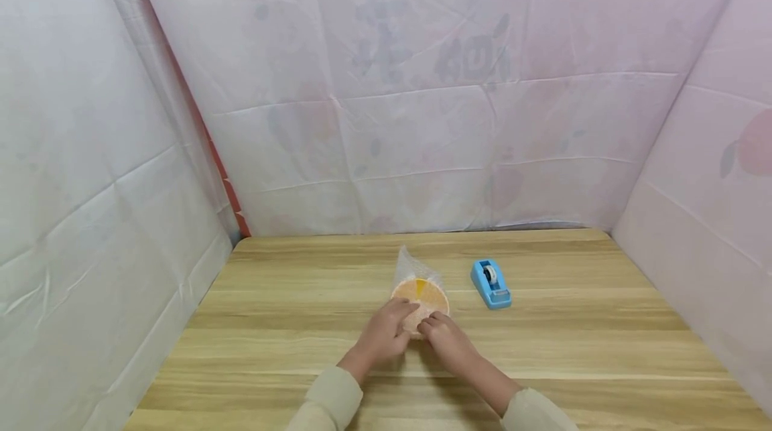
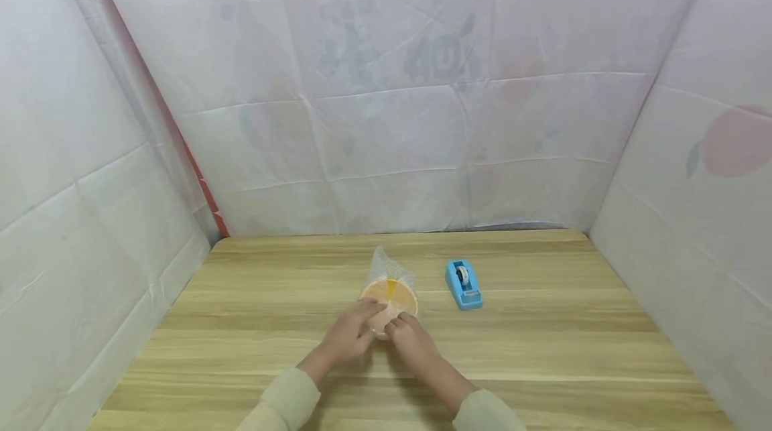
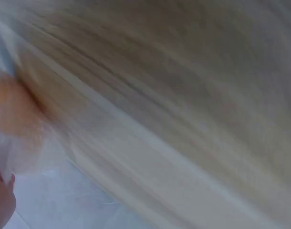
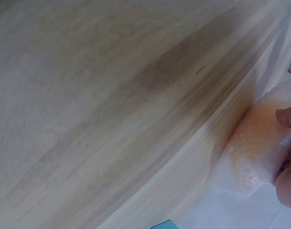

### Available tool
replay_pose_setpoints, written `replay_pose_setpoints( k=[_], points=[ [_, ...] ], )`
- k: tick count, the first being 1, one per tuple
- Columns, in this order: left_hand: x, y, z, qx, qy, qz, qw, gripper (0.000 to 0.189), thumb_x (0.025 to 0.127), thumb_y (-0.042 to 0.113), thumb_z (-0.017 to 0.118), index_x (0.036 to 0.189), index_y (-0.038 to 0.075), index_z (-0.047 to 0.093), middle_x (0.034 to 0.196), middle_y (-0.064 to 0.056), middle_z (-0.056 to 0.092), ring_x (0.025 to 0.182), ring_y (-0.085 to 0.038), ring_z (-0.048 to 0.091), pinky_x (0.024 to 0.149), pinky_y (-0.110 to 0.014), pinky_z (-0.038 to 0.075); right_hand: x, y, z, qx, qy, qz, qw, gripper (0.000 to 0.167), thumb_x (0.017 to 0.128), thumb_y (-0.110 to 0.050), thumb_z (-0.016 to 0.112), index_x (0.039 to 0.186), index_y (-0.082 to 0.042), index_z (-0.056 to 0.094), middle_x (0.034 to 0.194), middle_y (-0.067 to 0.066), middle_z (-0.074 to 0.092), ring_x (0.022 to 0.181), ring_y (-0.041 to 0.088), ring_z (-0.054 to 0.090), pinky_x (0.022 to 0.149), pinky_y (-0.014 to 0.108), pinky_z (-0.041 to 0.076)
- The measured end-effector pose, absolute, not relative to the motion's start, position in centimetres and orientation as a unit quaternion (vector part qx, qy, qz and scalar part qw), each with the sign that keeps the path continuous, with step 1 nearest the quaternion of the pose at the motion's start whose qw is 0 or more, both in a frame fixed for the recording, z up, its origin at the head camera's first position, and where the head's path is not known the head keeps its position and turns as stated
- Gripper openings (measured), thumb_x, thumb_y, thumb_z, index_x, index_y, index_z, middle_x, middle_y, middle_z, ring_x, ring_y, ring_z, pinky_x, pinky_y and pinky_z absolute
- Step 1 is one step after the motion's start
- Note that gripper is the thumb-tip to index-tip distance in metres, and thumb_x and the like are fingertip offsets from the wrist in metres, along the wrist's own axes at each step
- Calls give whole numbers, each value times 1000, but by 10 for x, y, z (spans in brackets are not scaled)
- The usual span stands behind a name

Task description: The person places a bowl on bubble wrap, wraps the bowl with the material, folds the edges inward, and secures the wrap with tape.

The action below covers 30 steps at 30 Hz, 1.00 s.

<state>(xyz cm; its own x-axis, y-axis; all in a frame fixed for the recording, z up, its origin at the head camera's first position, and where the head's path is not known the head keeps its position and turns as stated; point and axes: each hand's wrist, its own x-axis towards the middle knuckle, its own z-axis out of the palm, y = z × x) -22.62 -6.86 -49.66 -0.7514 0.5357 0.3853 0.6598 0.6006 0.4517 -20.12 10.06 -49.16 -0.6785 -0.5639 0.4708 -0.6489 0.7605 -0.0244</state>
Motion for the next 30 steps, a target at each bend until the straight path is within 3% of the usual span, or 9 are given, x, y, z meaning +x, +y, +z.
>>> replay_pose_setpoints(
  k=[3, 5, 7, 10, 12, 14, 21, 30],
  points=[
    [-230, -72, -493, -242, -860, -440, 93, 40, 85, 5, 53, 124, 0, 55, 130, -20, 54, 124, -36, 46, 102, -50, 39, -201, 101, -491, 330, -915, 97, 211, 17, 66, 1, 76, 77, -8, 66, 73, -1, 65, 72, 13, 53, 67, 24, 47],
    [-234, -73, -492, -180, -832, -519, 75, 41, 89, 8, 53, 128, -1, 51, 134, -22, 49, 102, -34, 59, 89, -49, 49, -200, 102, -490, 329, -917, 95, 204, 16, 68, 0, 75, 77, -9, 66, 73, -1, 65, 72, 13, 53, 67, 25, 47],
    [-238, -75, -491, -127, -811, -568, 51, 43, 91, 13, 52, 133, 0, 46, 137, -23, 45, 86, -30, 62, 77, -42, 53, -199, 102, -490, 329, -919, 88, 200, 14, 69, -1, 74, 78, -9, 66, 73, -1, 65, 73, 12, 53, 67, 25, 47],
    [-241, -74, -491, -66, -781, -622, 10, 49, 92, 16, 52, 137, 0, 40, 140, -26, 39, 88, -35, 61, 71, -38, 55, -198, 103, -490, 332, -917, 80, 205, 13, 70, -1, 73, 76, -10, 66, 73, -1, 64, 72, 12, 52, 67, 24, 47],
    [-243, -72, -491, -37, -767, -640, -2, 50, 92, 16, 50, 138, -1, 38, 141, -28, 37, 115, -42, 50, 89, -43, 51, -197, 103, -489, 335, -917, 76, 205, 12, 71, -1, 72, 76, -10, 66, 72, -2, 64, 72, 12, 52, 67, 24, 47],
    [-245, -70, -491, -14, -753, -658, -11, 51, 92, 14, 49, 138, -2, 36, 141, -29, 36, 128, -46, 36, 98, -49, 44, -196, 103, -488, 339, -916, 74, 203, 12, 72, -1, 72, 77, -10, 65, 74, -2, 64, 73, 12, 53, 67, 24, 47],
    [-254, -68, -495, 6, -735, -676, -48, 55, 93, 14, 45, 140, -7, 28, 140, -34, 33, 129, -48, 33, 104, -54, 35, -193, 103, -487, 337, -921, 61, 188, 8, 76, -3, 68, 79, -11, 67, 75, -3, 65, 74, 11, 54, 69, 23, 48],
    [-254, -66, -497, -1, -745, -662, -81, 57, 93, 16, 48, 140, -9, 27, 137, -35, 37, 126, -46, 39, 101, -53, 38, -188, 104, -486, 346, -913, 57, 210, 10, 76, -1, 67, 74, -11, 66, 71, -4, 64, 69, 10, 53, 65, 23, 47]
  ],
)
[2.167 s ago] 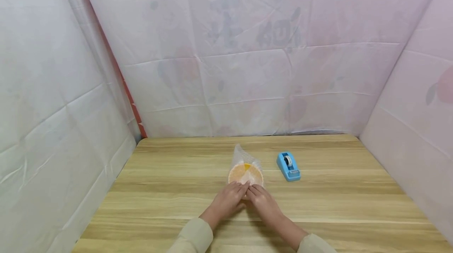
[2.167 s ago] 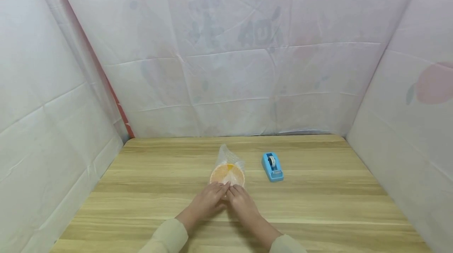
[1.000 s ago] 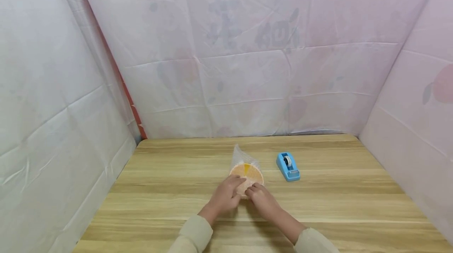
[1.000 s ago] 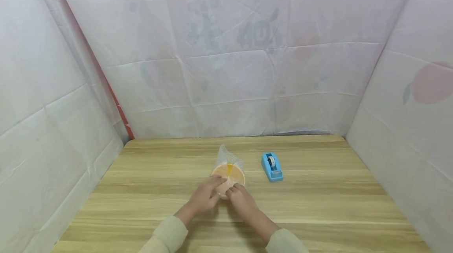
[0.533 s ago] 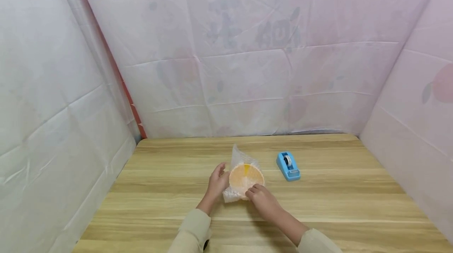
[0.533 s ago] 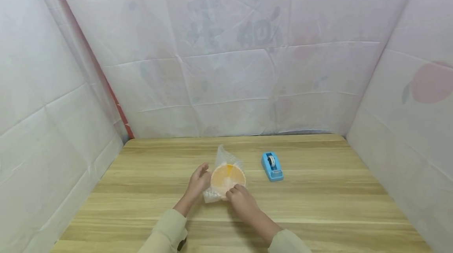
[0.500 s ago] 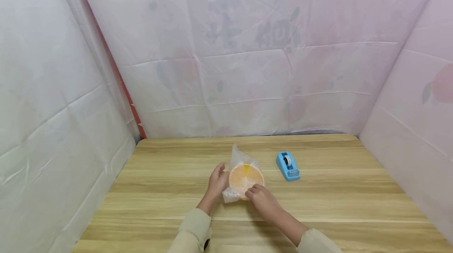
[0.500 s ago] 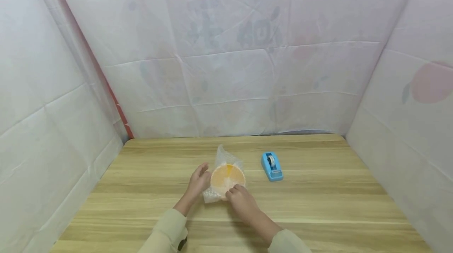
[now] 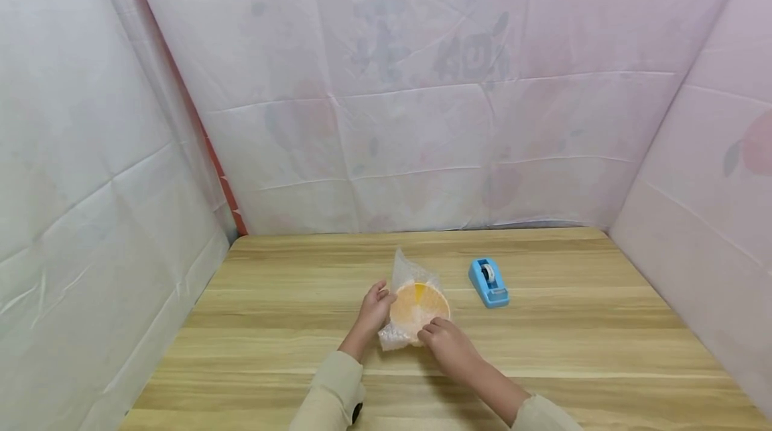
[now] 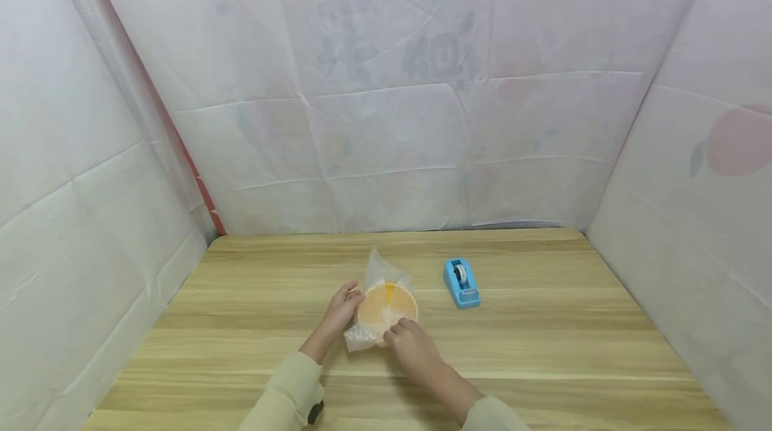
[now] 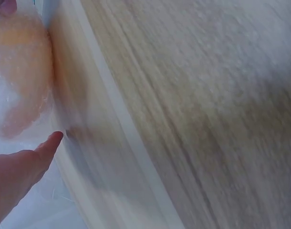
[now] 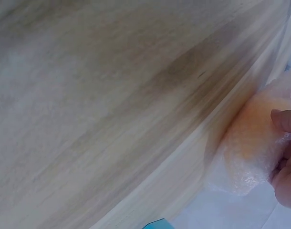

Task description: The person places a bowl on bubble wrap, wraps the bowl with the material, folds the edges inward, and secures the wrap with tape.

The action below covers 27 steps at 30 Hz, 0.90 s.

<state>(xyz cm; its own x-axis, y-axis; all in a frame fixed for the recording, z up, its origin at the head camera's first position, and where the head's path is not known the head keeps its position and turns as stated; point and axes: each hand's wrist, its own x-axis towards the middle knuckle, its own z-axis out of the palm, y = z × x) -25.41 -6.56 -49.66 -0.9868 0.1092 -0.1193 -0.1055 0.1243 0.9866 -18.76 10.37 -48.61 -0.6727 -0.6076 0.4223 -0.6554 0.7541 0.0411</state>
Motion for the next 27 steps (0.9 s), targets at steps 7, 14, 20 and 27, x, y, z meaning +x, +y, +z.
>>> replay_pose_setpoints(
  k=[7, 14, 20, 27],
  points=[
    [-257, -64, -500, -4, 748, 660, 77, 56, 93, 14, 48, 138, -11, 28, 134, -36, 40, 123, -45, 43, 101, -51, 40, -182, 106, -486, 361, -905, 60, 215, 12, 75, -1, 67, 70, -12, 64, 68, -4, 62, 67, 10, 53, 64, 22, 46],
    [-248, -62, -484, -13, 732, 675, 89, 56, 92, 11, 47, 137, -15, 26, 127, -36, 46, 114, -39, 52, 94, -43, 47, -174, 110, -483, 370, -905, 64, 202, 12, 76, 0, 66, 71, -12, 64, 70, -4, 63, 68, 9, 53, 64, 21, 47],
    [-253, -62, -493, -20, 717, 689, 104, 60, 91, 14, 48, 139, -12, 23, 130, -33, 46, 117, -37, 51, 97, -42, 45, -169, 115, -483, 384, -897, 69, 205, 15, 73, 0, 68, 70, -14, 62, 70, -5, 63, 68, 8, 52, 62, 19, 46],
    [-262, -60, -506, -20, 717, 688, 106, 63, 91, 14, 52, 139, -12, 23, 129, -34, 47, 111, -31, 56, 91, -37, 50, -165, 120, -486, 418, -868, 52, 262, 17, 66, 0, 71, 70, -15, 63, 68, -6, 62, 67, 7, 52, 63, 18, 44]
  ],
)
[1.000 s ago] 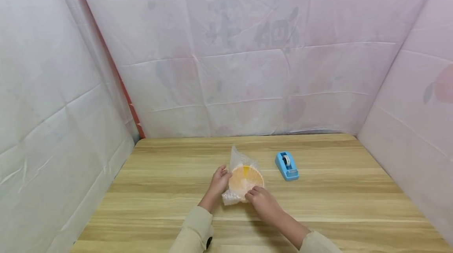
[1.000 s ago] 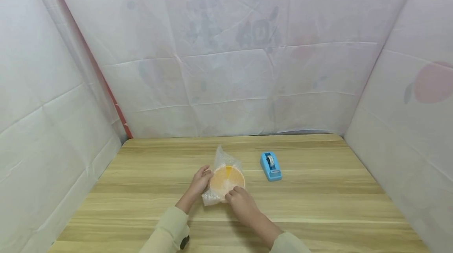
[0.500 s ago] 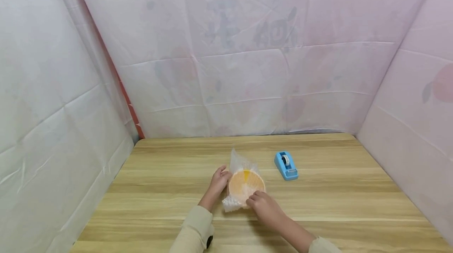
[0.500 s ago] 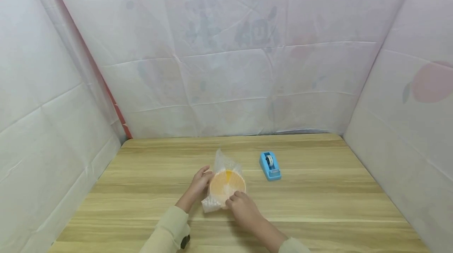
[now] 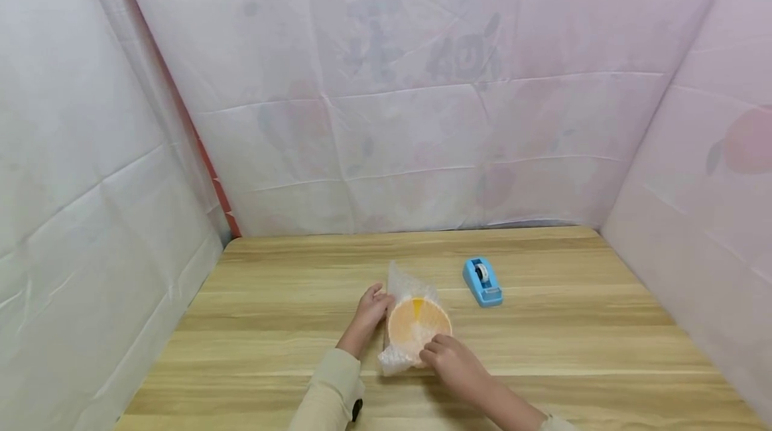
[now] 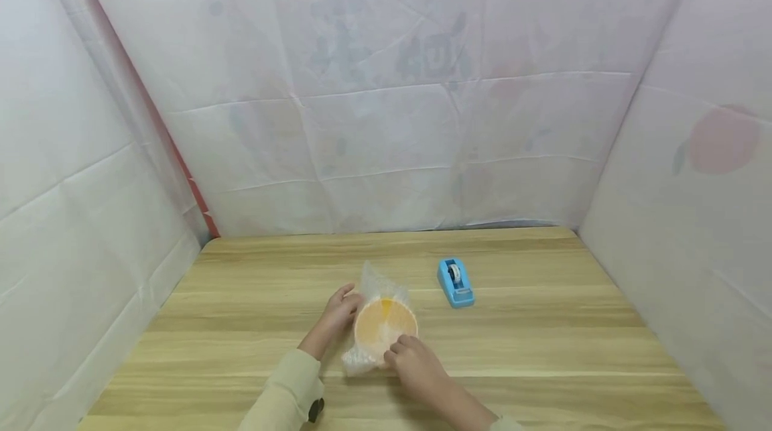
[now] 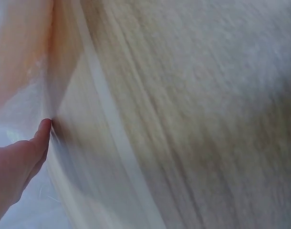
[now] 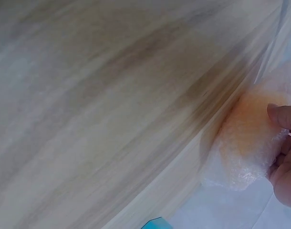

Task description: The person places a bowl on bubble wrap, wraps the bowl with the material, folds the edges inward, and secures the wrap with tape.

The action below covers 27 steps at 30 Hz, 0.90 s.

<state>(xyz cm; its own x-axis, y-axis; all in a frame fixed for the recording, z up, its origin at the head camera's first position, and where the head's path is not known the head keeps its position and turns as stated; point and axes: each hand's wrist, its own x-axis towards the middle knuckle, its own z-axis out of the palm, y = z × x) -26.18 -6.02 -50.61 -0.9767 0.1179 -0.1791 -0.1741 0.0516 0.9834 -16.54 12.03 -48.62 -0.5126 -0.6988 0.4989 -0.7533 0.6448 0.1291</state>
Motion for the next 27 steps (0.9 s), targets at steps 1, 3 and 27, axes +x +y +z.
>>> replay_pose_setpoints(
  k=[1, 3, 27],
  points=[
    [-262, -60, -506, -18, 717, 689, 105, 63, 90, 14, 53, 139, -12, 23, 129, -34, 47, 109, -29, 56, 90, -35, 50, -165, 121, -487, 421, -865, 50, 269, 18, 65, 0, 71, 70, -15, 63, 68, -6, 61, 67, 7, 51, 63, 17, 44],
    [-262, -60, -507, -17, 714, 692, 104, 64, 89, 13, 54, 139, -13, 23, 126, -34, 49, 104, -24, 57, 86, -31, 50, -163, 122, -487, 427, -860, 47, 276, 18, 64, 0, 71, 69, -15, 62, 68, -7, 61, 67, 7, 51, 63, 17, 43],
    [-273, -53, -512, -69, 747, 660, 34, 44, 93, 11, 47, 131, -10, 40, 119, -34, 54, 107, -39, 58, 90, -41, 50, -150, 124, -487, 470, -837, 48, 277, 14, 67, -7, 72, 72, -17, 62, 73, -10, 61, 72, 4, 52, 69, 16, 43]
  ],
)
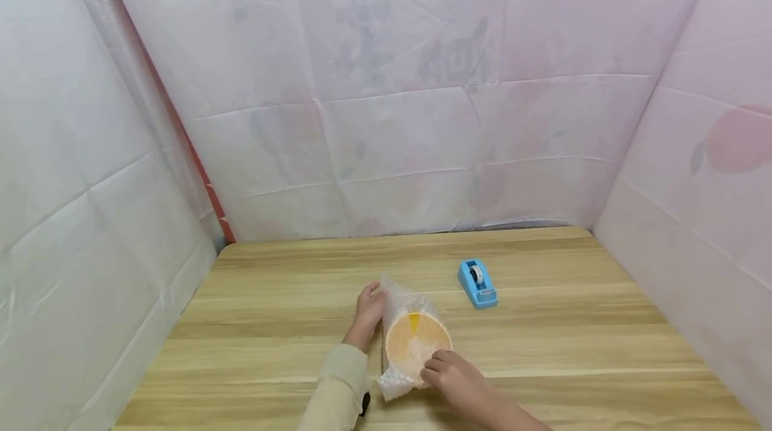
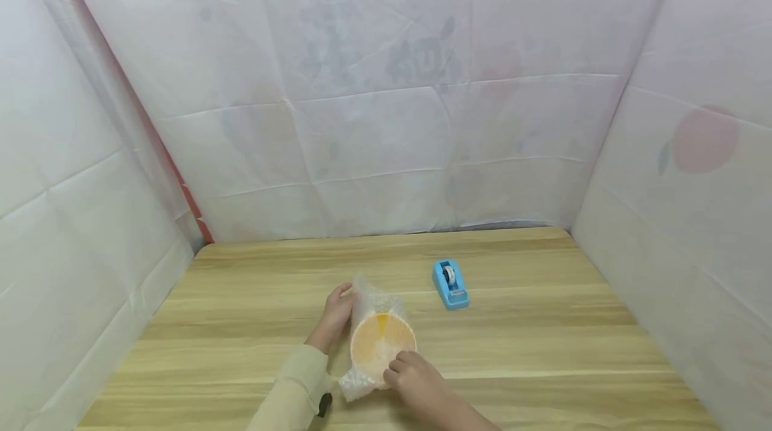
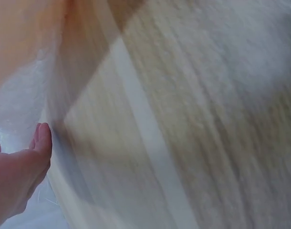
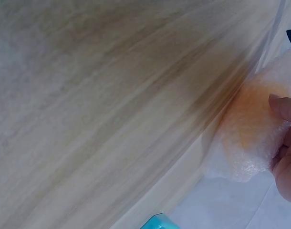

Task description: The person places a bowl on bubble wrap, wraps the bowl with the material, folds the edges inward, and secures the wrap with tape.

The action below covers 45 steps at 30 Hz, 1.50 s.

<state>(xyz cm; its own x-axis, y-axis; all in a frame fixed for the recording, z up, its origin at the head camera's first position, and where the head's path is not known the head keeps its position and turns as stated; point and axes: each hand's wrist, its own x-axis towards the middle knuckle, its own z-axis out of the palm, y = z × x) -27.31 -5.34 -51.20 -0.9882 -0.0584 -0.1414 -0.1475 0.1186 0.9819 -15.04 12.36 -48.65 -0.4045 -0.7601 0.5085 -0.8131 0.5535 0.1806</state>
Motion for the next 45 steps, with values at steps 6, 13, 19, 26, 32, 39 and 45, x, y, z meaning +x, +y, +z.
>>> replay_pose_setpoints(
  k=[6, 13, 19, 26, 32, 39, 45],
  points=[
    [-290, -52, -535, -82, 743, 665, 4, 41, 92, 10, 52, 129, -7, 44, 111, -30, 60, 99, -36, 61, 85, -43, 51, -150, 124, -488, 468, -837, 51, 278, 16, 67, -8, 72, 71, -17, 60, 73, -11, 60, 73, 4, 51, 69, 16, 43],
    [-319, -54, -586, -31, 718, 694, -48, 41, 90, 23, 59, 123, 1, 52, 92, -15, 66, 80, -21, 64, 68, -31, 53, -150, 124, -487, 468, -835, 51, 285, 16, 67, -8, 72, 70, -18, 60, 72, -11, 59, 72, 4, 51, 69, 16, 42],
    [-315, -53, -568, -43, 723, 687, -61, 32, 89, 15, 59, 115, -3, 58, 98, -14, 64, 88, -21, 61, 79, -30, 52, -151, 124, -486, 474, -830, 39, 291, 16, 65, -8, 71, 69, -18, 60, 71, -11, 59, 71, 4, 51, 69, 17, 42],
    [-299, -55, -540, -59, 731, 676, -69, 22, 87, 14, 63, 96, -6, 64, 91, -15, 63, 80, -18, 57, 69, -23, 50, -152, 124, -488, 473, -830, 35, 293, 17, 65, -9, 73, 67, -19, 58, 70, -12, 57, 70, 4, 50, 68, 17, 42],
    [-272, -58, -495, -49, 751, 655, -66, 18, 86, 10, 64, 81, -6, 56, 78, -7, 56, 70, -9, 47, 62, -19, 43, -152, 124, -488, 476, -830, 37, 288, 18, 65, -8, 72, 66, -18, 57, 68, -12, 55, 69, 4, 48, 67, 16, 40],
    [-271, -61, -492, 37, 769, 636, -57, 24, 90, 10, 57, 102, -11, 57, 87, -22, 65, 73, -15, 59, 64, -26, 52, -152, 124, -487, 477, -831, 33, 284, 19, 64, -8, 72, 66, -19, 57, 67, -12, 53, 67, 3, 46, 66, 16, 39],
    [-261, -62, -476, 93, 767, 632, -53, 26, 91, 2, 54, 111, -12, 60, 106, -29, 63, 85, -15, 56, 76, -25, 52, -152, 124, -485, 480, -831, 29, 281, 20, 63, -8, 74, 65, -19, 57, 66, -12, 54, 66, 3, 46, 65, 16, 39]
  ],
)
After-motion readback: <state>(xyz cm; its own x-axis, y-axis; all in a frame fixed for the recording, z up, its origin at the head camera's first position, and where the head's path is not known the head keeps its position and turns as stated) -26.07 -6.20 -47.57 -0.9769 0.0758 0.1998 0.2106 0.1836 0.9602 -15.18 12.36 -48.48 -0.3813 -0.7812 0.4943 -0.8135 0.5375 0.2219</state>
